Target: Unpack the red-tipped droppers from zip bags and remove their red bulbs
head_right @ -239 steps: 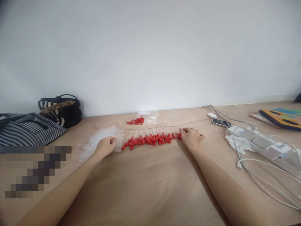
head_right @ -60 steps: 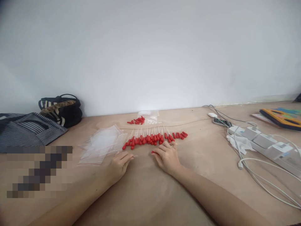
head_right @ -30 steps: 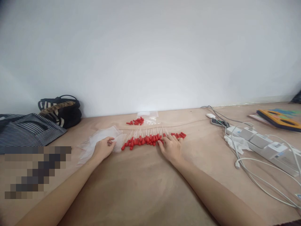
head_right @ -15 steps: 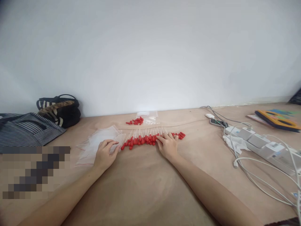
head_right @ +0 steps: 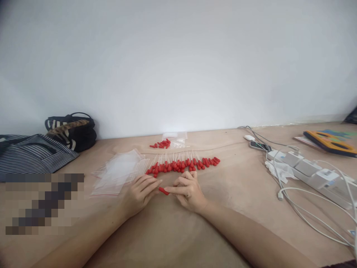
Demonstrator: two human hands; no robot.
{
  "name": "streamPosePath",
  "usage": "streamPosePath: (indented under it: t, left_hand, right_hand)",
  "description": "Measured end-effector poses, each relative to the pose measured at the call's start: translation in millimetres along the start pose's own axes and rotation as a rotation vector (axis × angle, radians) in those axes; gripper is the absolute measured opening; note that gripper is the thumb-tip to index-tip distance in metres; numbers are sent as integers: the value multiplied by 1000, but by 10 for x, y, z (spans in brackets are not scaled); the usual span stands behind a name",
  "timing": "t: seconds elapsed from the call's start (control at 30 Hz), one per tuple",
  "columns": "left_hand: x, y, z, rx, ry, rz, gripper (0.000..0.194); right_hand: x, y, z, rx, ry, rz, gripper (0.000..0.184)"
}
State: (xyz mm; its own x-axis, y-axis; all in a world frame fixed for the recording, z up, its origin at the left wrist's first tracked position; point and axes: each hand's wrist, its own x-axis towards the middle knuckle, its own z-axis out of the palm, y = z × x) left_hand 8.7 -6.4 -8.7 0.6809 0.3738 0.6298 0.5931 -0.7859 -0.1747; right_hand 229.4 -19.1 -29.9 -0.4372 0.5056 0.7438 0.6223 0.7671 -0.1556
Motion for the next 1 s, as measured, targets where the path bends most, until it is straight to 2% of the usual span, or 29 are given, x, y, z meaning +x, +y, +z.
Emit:
streamPosePath:
  t: [0.1,0.23,0.37,0.57,0.7,0.83,1.0]
  left_hand:
    - [-3,4,24,-22,-28,1,22]
    - [3,57,79,-10,-45,-2,21]
    - [21,124,135,-20,-27,22,20]
    - [58,171,86,95,-100,-8,26]
    - [82,184,60,107,-98,6,27]
    - [58,129,43,82,-109,-2,27]
    - [-52,-3,-16,73,-125,-135,25]
  right_hand:
    - [6,-6,5,28,-45,20,20]
    - [27,-25,33,16,-48,29,36]
    - [46,-56,110,-116,-52,-11,18]
    - [32,-53,147,-186,-61,-33,17]
    - [32,-67,148,-165,-37,-42,17]
    - [12,-26,131,-153,-33,-50,19]
    - [-47,104,31,-142,6,76,21]
